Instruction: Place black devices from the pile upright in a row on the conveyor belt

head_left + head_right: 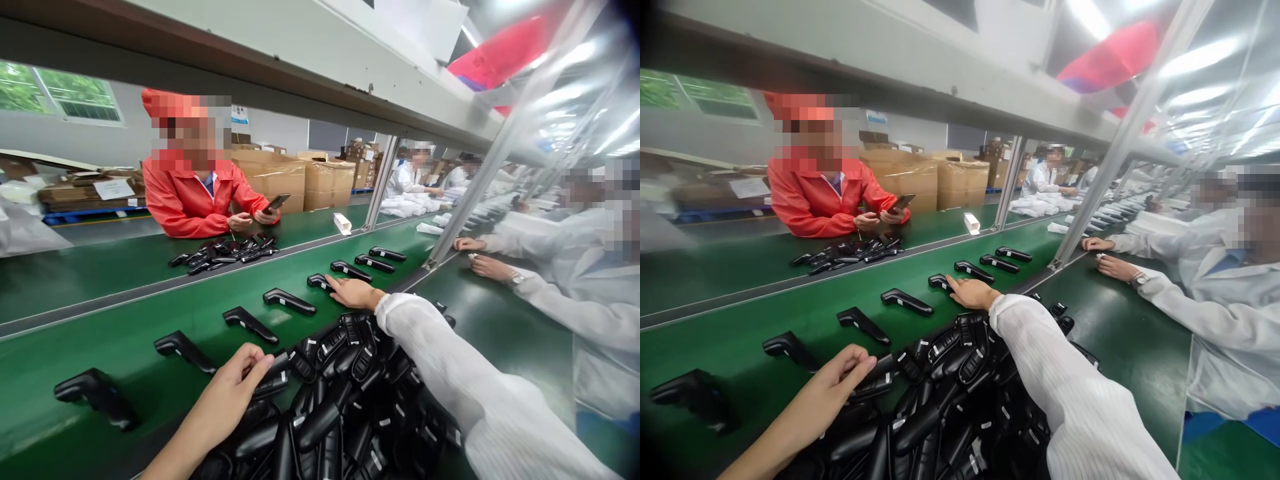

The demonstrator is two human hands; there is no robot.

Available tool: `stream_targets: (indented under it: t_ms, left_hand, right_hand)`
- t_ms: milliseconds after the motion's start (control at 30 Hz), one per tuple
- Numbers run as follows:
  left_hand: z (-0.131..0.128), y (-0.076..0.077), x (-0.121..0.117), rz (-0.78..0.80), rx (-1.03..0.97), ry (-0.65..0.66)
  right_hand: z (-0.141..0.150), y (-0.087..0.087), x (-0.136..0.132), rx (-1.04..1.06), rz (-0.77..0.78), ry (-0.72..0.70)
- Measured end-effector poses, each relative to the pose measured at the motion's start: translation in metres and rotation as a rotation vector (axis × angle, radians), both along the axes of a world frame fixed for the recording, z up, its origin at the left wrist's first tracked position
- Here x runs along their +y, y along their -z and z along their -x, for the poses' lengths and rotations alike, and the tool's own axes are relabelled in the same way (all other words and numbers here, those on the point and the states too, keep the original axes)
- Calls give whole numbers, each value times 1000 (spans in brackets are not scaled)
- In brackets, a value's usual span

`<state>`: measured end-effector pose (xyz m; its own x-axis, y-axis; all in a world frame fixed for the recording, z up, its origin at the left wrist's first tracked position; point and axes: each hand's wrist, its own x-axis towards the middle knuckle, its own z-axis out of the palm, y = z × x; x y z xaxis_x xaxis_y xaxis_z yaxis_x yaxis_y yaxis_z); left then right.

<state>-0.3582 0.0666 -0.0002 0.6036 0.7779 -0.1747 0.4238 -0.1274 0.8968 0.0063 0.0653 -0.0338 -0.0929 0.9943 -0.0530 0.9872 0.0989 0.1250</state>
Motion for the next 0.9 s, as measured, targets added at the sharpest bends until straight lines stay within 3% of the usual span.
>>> stream_targets:
  t_ms: [167, 267, 333, 433, 500, 567, 667, 733, 800, 900]
  left_hand:
    - [-3, -11, -4, 469, -241, -211]
    - [-7, -16, -10, 582, -366, -273]
    - [-11, -16, -15, 613, -421, -280]
    - [-20, -14, -22, 600, -468, -259]
    - [-28, -12, -26, 533, -513, -250]
    - [-37, -12, -31, 452, -559, -262]
    - [-44, -11, -34, 338, -533, -269]
    - [-40, -12, -35, 261, -440, -266]
    - [-30, -15, -33, 202, -340, -283]
    - [-11, -19, -30, 163, -260, -320]
  right_hand:
    - [-7, 10, 13, -20, -47, 65]
    - [-7, -3, 10, -6, -60, 94]
    - [4, -17, 2, 115, -192, 155]
    - [49, -34, -22, 664, -334, 139]
    - [93, -39, -41, 1094, -134, 23]
    - [135, -39, -55, 1419, -51, -9]
    - [173, -38, -61, 1832, -107, 153]
    - [173, -38, -53, 1986, -126, 215]
    - [157, -38, -42, 1963, -117, 154]
    - [122, -31, -23, 1476, -125, -22]
